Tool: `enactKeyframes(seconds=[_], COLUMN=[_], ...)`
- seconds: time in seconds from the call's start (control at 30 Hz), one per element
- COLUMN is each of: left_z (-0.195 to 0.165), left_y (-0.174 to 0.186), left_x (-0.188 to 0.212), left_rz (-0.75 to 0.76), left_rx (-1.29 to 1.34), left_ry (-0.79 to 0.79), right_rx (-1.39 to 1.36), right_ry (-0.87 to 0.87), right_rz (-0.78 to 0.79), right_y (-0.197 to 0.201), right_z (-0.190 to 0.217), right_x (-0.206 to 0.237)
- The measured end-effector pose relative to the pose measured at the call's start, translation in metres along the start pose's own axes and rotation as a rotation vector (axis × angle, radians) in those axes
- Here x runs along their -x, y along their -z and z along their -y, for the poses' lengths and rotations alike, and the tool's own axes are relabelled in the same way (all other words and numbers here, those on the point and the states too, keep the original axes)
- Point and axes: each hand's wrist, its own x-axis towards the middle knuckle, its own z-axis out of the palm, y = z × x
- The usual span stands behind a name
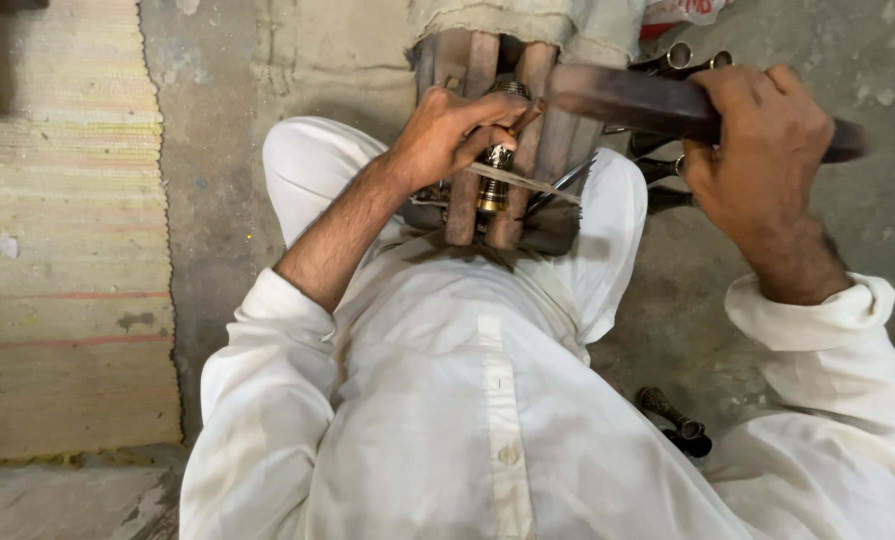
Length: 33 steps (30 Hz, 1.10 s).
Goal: The person sits cross-legged on the floor with a brass vessel clamped in a wooden holder on their lap. They hold a small chisel against the vessel's decorated surface and strike it with a wooden mallet, repositioning the chisel repeatedly to engrave patterns into the brass.
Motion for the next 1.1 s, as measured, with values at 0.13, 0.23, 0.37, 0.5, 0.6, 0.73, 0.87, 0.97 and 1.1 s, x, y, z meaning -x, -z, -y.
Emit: enactKeyframes(seconds=[0.13,0.23,0.37,0.5,0.6,0.73,0.87,0.97,1.1], left_z=[0.004,0.006,0.004,0.000,-0.006,-0.011,-0.015,-0.016,-0.015], left_y=[-0.002,-0.005,-0.009,-0.010,-0.012,-0.012,-0.013,-0.013,-0.012], left_x=[0.002,0.003,0.004,0.001,0.003,0.003,0.002,0.003,0.003], left_rz=[0.017,0.029,-0.028,-0.005,-0.058,-0.082,-0.067,-0.104,-0.103], left_rx=[0.017,0.046,0.094,0.090,0.053,0.011,-0.008,-0.030,-0.019], left_ry=[0.006,0.056,0.104,0.181,0.178,0.217,0.293,0.248,0.256], right_rx=[-0.053,-0.005,-0.303,-0.098,-0.162,-0.442,-0.224,0.043,0.049], right_ry=[-0.018,-0.017,-0.204,-0.047,-0.054,-0.218,-0.007,0.112,0.085], right_rz=[-0.004,-0.019,0.018,-0.036,-0.096,-0.061,-0.116,-0.063,-0.031], right_y=[-0.001,-0.004,-0.007,-0.015,-0.024,-0.028,-0.020,-0.019,-0.021], right_z=[0.000,-0.001,-0.007,-0.012,-0.011,-0.013,-0.019,-0.017,-0.015], right_x=[0.001,0.004,0.005,0.003,0.000,-0.010,-0.019,-0.020,-0.019])
